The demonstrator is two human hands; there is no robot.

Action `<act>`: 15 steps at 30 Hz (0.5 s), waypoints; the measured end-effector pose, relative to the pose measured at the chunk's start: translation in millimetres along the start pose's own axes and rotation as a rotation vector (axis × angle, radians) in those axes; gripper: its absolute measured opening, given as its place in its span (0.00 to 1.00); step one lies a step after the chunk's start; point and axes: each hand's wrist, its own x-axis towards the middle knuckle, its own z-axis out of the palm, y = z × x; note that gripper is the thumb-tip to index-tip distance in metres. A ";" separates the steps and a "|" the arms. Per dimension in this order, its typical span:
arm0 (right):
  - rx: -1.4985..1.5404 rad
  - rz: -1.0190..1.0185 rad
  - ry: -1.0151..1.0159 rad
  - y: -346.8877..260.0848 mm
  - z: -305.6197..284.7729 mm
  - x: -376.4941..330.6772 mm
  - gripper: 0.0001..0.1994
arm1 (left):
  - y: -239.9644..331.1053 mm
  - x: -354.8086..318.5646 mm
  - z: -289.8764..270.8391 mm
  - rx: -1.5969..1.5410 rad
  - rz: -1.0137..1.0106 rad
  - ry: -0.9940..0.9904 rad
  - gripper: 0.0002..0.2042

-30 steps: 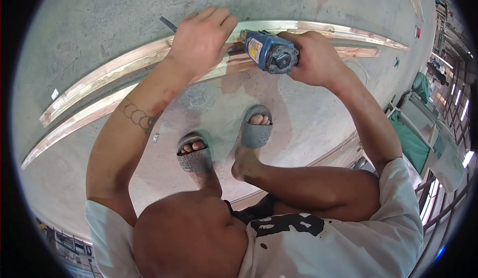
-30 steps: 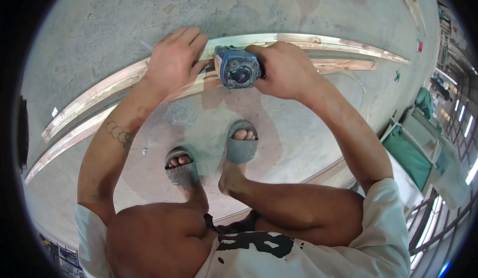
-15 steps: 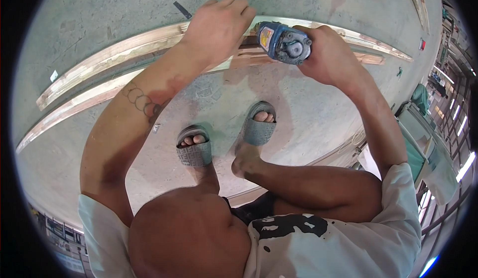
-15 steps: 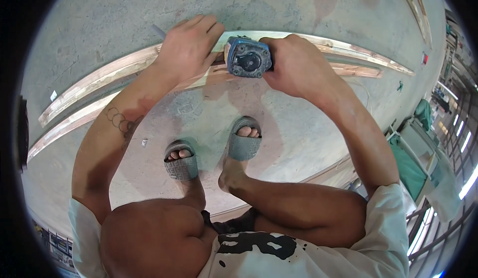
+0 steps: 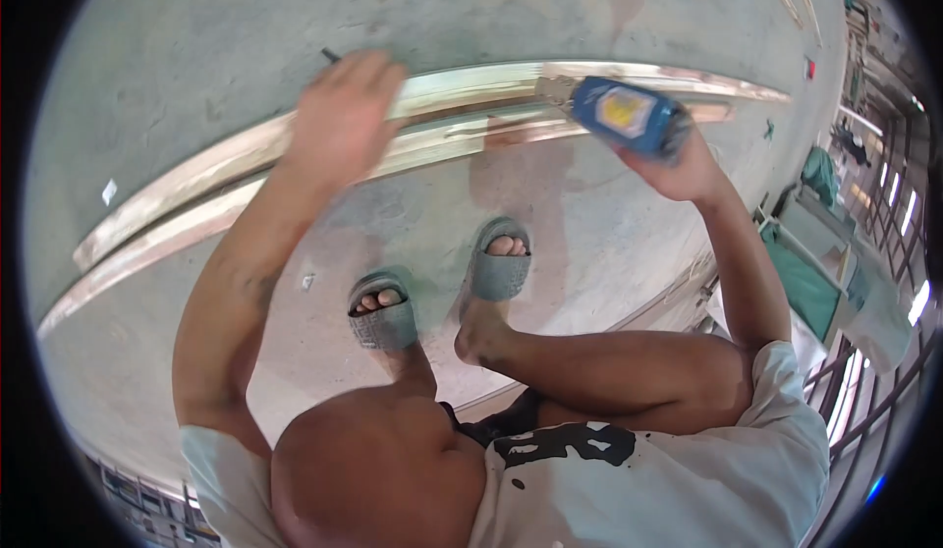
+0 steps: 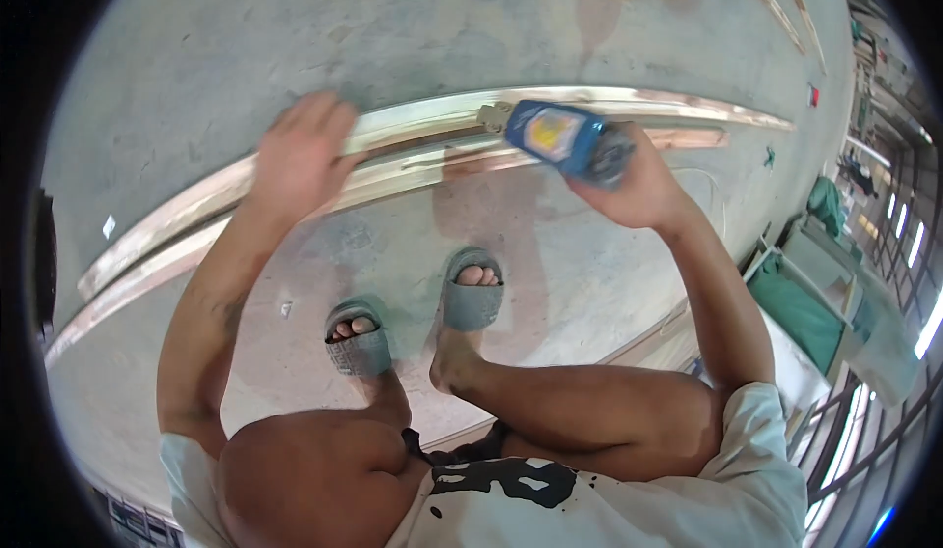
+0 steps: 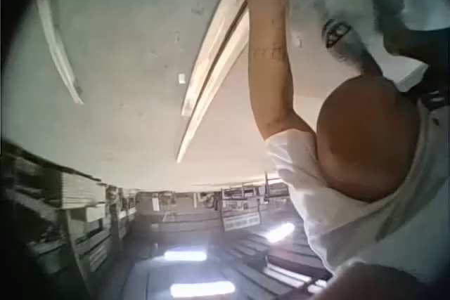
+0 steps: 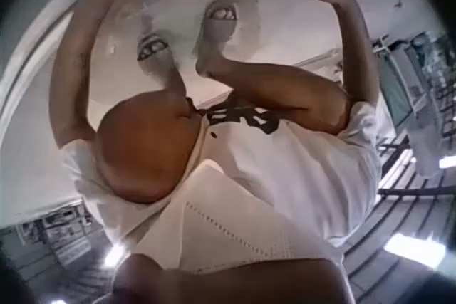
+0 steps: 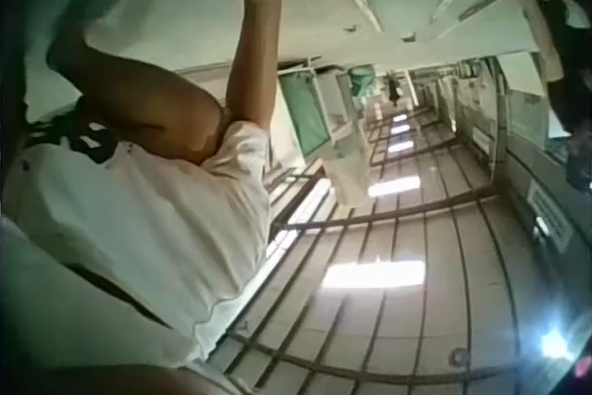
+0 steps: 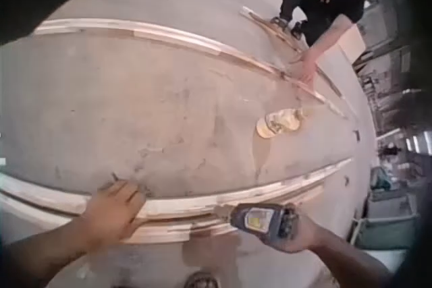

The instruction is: Assembling and finishing curved wooden frame components using glue and power tools in a factory setting.

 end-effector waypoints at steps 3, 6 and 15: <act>0.540 0.287 -0.190 17.5 -23.5 -13.9 0.17 | -33.9 -42.9 -19.7 0.087 -0.108 0.030 0.21; 1.569 0.243 -0.471 32.9 -8.7 -17.2 0.17 | -27.8 -49.5 -65.1 0.095 -0.221 -0.112 0.22; 1.768 0.320 -0.586 8.7 16.2 -7.2 0.18 | 101.8 65.2 -58.9 -1.011 0.016 0.142 0.13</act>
